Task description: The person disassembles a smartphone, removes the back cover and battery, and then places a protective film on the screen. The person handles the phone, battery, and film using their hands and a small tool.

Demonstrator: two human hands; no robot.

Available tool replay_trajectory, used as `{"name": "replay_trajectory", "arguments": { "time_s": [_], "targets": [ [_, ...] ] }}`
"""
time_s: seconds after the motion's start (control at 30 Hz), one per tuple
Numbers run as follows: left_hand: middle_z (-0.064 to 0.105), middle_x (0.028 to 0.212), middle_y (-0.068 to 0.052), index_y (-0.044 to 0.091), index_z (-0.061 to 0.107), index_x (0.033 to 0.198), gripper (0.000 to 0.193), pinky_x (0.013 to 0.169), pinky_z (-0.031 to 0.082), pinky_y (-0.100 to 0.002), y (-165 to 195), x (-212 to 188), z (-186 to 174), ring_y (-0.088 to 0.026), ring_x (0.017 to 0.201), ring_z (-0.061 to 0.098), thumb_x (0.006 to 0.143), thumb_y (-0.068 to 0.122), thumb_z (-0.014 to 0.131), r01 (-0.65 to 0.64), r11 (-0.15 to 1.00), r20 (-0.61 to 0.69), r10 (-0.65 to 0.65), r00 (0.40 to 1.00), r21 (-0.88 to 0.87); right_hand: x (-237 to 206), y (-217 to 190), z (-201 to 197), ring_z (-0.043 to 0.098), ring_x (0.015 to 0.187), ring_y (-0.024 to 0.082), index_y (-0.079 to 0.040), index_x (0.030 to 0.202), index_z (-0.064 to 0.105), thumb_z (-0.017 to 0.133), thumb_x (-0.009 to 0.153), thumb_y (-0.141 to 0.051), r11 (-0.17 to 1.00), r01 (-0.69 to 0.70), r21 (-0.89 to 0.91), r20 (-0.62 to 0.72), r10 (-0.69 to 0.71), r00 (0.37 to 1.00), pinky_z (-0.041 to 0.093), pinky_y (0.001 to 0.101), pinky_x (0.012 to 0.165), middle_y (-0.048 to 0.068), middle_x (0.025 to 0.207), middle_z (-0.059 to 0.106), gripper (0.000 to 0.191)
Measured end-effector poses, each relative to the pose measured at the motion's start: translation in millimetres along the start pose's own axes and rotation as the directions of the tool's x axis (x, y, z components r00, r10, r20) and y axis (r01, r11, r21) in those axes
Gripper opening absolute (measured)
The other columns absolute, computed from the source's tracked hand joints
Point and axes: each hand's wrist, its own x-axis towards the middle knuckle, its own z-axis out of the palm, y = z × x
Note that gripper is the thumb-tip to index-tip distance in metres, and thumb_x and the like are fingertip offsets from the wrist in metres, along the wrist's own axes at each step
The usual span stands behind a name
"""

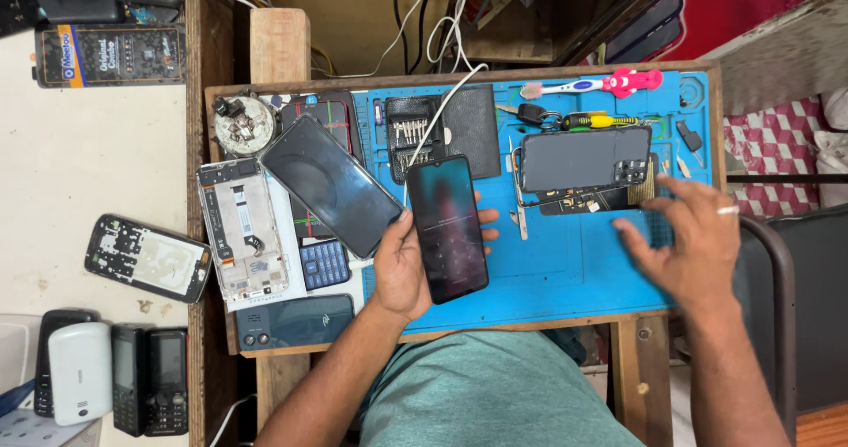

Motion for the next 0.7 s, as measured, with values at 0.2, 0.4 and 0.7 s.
{"name": "replay_trajectory", "arguments": {
  "time_s": [0.2,0.4,0.7],
  "targets": [
    [0.058,0.145,-0.022,0.0,0.04,0.158,0.098,0.112,0.048,-0.047,-1,-2,-1,-0.03,0.13,0.059,0.099,0.076,0.018,0.011,0.997,0.063,-0.006,0.998,-0.077,3,-108,17,0.045,0.139,0.038,-0.017,0.128,0.067,0.077,0.078,-0.068,0.856,0.346,0.384,-0.047,-0.357,0.933,0.038,0.0542,0.114,0.019,0.148,0.045,0.073],
    [0.059,0.143,-0.02,-0.001,0.042,0.157,0.1,0.114,0.047,-0.047,0,-7,-1,-0.032,0.129,0.06,0.1,0.078,0.021,-0.046,0.996,0.004,0.046,0.999,-0.073,15,-159,40,0.032,0.147,0.042,-0.017,0.135,0.066,0.067,0.082,-0.081,0.846,0.372,0.383,-0.071,-0.374,0.925,0.031,0.0564,0.12,0.024,0.156,0.034,0.083],
    [0.061,0.142,-0.02,-0.001,0.044,0.156,0.099,0.11,0.049,-0.047,-2,-6,-3,-0.031,0.125,0.061,0.102,0.077,0.018,-0.073,0.995,0.022,0.074,0.997,-0.07,0,-158,57,0.03,0.146,0.038,-0.019,0.124,0.073,0.06,0.086,-0.083,0.803,0.432,0.411,-0.17,-0.398,0.902,0.03,0.0543,0.12,0.022,0.155,0.034,0.076]
  ]
}}
